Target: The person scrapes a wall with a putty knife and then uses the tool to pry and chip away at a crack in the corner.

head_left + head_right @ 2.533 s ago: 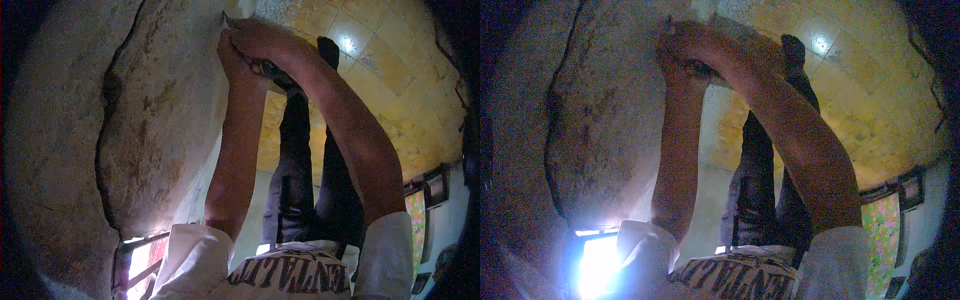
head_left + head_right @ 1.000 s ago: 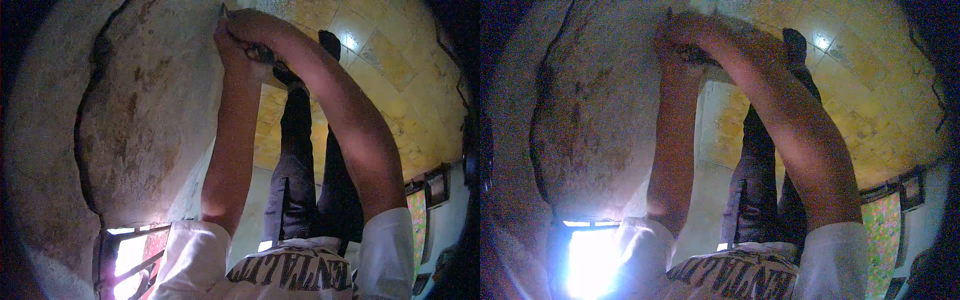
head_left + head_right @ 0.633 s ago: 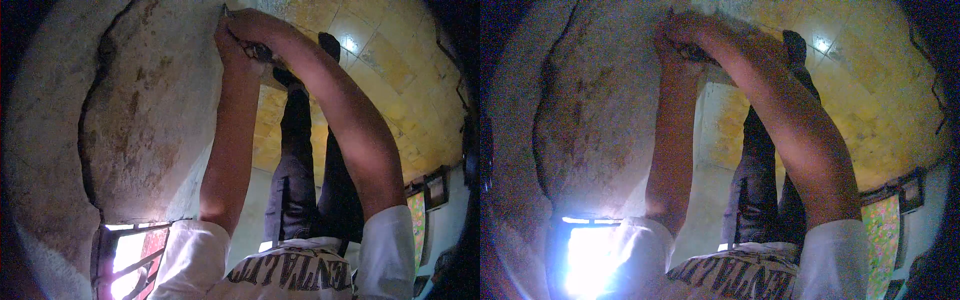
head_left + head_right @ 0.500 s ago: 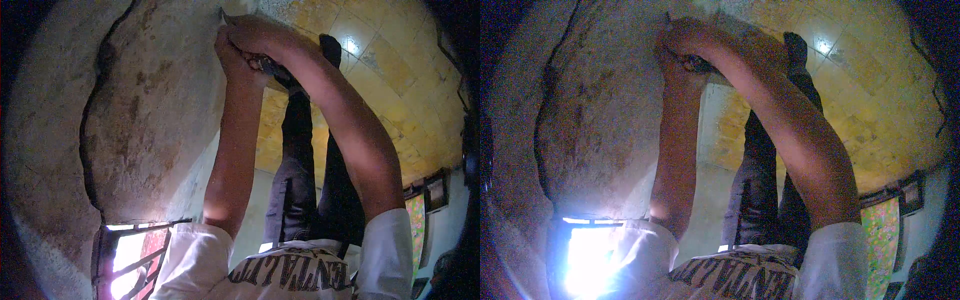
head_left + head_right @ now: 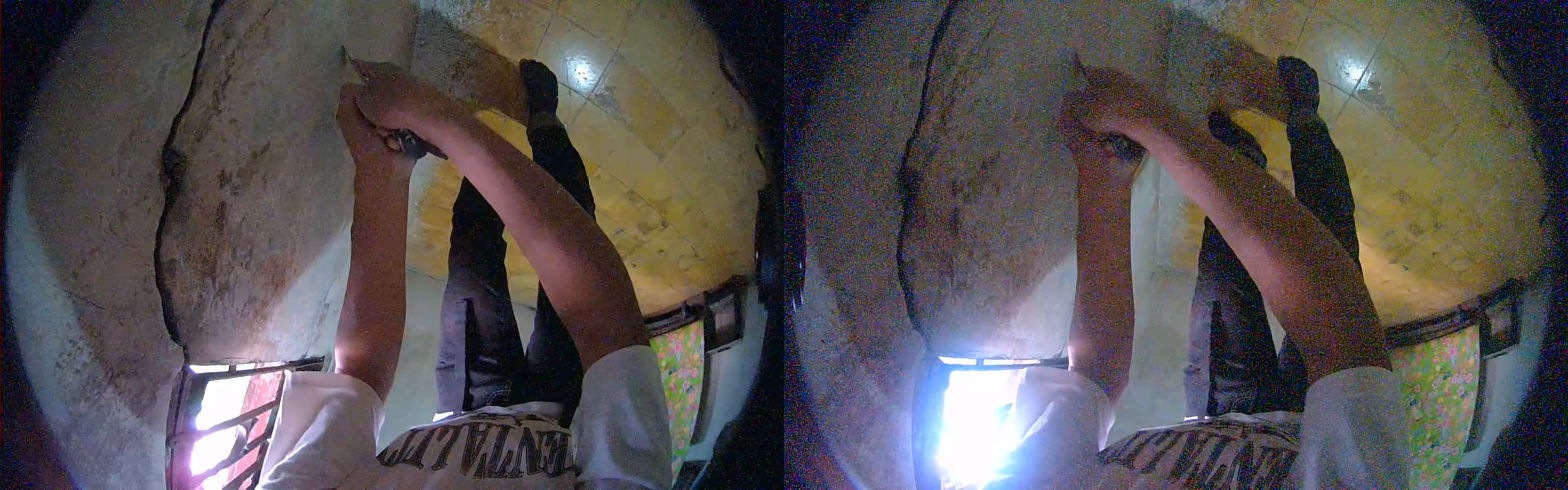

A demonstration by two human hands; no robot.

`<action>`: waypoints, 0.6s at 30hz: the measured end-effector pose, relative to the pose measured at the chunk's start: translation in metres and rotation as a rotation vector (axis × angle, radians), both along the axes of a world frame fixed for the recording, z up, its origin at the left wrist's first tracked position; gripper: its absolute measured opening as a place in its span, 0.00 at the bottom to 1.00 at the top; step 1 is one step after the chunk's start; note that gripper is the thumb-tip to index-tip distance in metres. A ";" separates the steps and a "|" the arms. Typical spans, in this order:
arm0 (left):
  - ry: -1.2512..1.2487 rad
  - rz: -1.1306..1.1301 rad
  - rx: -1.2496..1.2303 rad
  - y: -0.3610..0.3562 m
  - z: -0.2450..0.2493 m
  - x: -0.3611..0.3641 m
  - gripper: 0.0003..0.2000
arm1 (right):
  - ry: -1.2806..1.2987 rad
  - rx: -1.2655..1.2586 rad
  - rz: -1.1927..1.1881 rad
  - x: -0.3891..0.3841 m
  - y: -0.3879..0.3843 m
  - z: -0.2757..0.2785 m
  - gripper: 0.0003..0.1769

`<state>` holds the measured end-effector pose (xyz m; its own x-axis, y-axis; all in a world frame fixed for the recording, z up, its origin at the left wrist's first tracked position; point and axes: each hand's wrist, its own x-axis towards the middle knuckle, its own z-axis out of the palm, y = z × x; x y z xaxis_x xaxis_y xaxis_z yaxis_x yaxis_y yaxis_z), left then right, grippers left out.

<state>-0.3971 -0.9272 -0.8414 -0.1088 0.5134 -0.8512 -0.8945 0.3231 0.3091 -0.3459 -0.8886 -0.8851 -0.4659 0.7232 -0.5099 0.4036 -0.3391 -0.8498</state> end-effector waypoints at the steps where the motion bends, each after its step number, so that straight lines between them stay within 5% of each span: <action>1: 0.003 -0.002 0.019 -0.011 -0.006 -0.003 0.16 | 0.025 -0.110 0.032 0.007 0.006 0.011 0.29; 4: 0.057 -0.012 -0.067 0.009 -0.002 0.008 0.16 | 0.104 -0.408 0.107 0.025 0.029 0.036 0.30; 8: 0.177 -0.038 -0.205 0.035 0.017 0.024 0.16 | -0.023 -0.029 -0.035 0.017 0.015 0.028 0.31; 13: 0.107 -0.125 -0.085 0.016 -0.009 -0.017 0.15 | -0.036 -0.183 -0.020 0.014 0.030 0.031 0.32; 15: 0.043 -0.103 -0.048 0.017 -0.013 -0.010 0.15 | 0.065 -0.650 0.113 0.033 0.077 0.038 0.32; 17: 0.017 -0.133 -0.057 0.025 -0.010 -0.002 0.16 | 0.031 -0.653 0.113 0.036 0.081 0.041 0.32; 18: 0.015 -0.163 -0.070 0.030 -0.007 0.001 0.17 | -0.053 -0.418 0.039 0.025 0.052 0.034 0.32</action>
<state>-0.3964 -0.8977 -0.8482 -0.0417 0.4652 -0.8842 -0.8239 0.4847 0.2938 -0.3213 -0.8365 -0.8511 -0.4543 0.4309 -0.7797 0.4626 -0.6338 -0.6199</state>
